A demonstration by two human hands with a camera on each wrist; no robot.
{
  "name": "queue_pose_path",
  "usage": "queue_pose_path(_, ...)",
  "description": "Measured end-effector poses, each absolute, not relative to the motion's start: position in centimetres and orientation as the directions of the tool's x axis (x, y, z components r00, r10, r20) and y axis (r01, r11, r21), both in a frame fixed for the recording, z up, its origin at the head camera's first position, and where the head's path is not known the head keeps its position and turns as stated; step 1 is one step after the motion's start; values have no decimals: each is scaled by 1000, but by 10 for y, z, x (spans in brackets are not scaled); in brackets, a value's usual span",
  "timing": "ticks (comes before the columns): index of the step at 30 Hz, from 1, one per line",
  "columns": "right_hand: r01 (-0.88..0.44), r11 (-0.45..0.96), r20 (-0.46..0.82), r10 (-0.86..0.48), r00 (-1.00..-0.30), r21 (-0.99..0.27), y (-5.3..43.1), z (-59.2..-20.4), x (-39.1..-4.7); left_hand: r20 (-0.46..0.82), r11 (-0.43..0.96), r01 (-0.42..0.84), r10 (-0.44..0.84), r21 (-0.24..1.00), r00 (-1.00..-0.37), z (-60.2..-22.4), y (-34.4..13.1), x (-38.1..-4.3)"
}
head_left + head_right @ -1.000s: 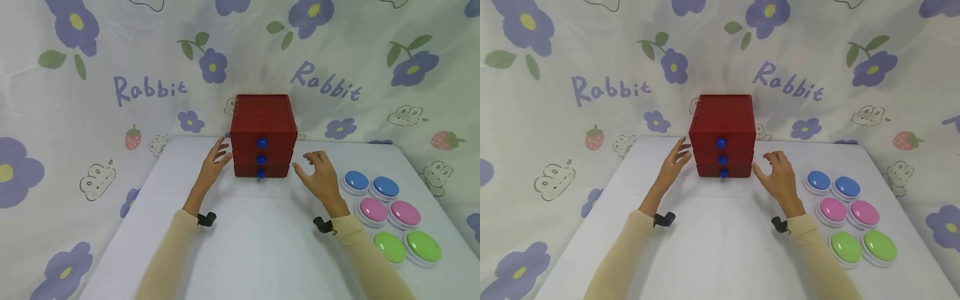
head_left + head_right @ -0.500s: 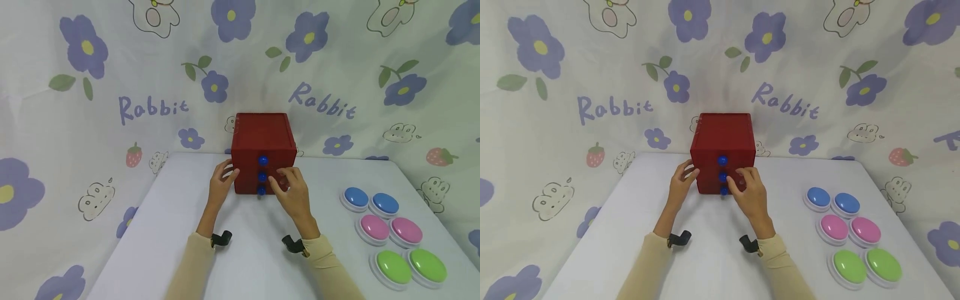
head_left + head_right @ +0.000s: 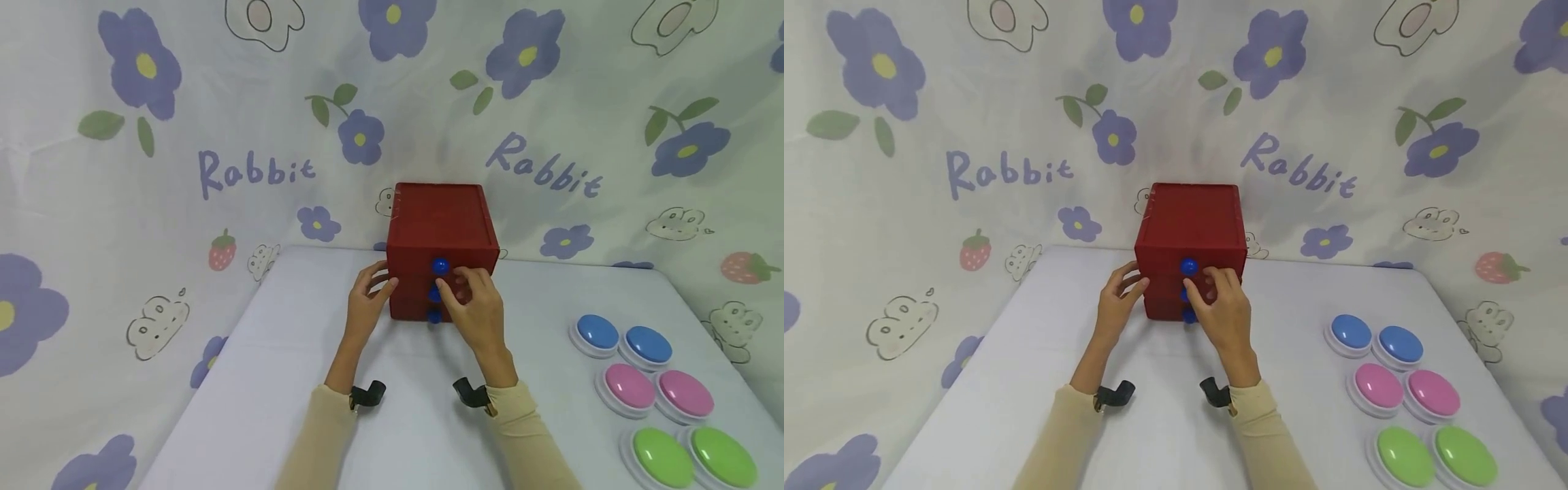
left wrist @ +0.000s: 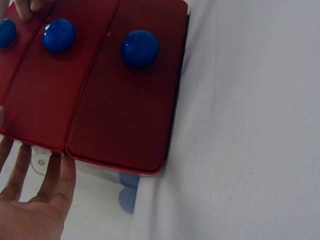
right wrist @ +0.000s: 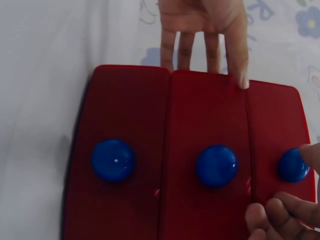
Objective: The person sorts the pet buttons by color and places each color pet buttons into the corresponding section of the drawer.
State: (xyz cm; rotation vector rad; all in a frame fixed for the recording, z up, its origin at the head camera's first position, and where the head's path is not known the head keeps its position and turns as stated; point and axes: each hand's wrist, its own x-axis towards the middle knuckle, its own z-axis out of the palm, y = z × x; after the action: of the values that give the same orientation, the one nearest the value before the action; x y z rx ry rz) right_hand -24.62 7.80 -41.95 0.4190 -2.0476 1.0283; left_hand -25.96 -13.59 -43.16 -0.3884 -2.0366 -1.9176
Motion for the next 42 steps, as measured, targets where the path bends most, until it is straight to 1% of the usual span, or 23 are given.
queue_pose_path(8,-564,635,751,40,-659,-528,68,-410,-252,376,89,372,-40,924,-926,-435,-136,-262)
queue_pose_path(14,-587,600,769,76,-635,-544,67,-412,-255,371,93,365,-49,926,-928,-456,-138,-277)
queue_pose_path(21,-602,594,778,65,-625,-533,69,-413,-252,408,97,402,-57,911,-911,-462,-138,-280)
queue_pose_path(27,-602,587,771,61,-634,-541,72,-414,-248,421,117,412,-64,904,-905,-463,-136,-282)
queue_pose_path(31,-626,570,785,55,-617,-532,71,-413,-245,404,118,395,-65,911,-913,-459,-137,-281)
queue_pose_path(38,-643,559,796,50,-604,-523,73,-413,-239,392,94,387,-43,917,-919,-435,-133,-264)
queue_pose_path(40,-648,556,797,44,-602,-520,74,-413,-237,396,91,391,-48,916,-917,-443,-134,-269)
queue_pose_path(42,-652,553,799,41,-600,-518,75,-413,-235,386,90,381,-52,920,-921,-443,-134,-268)
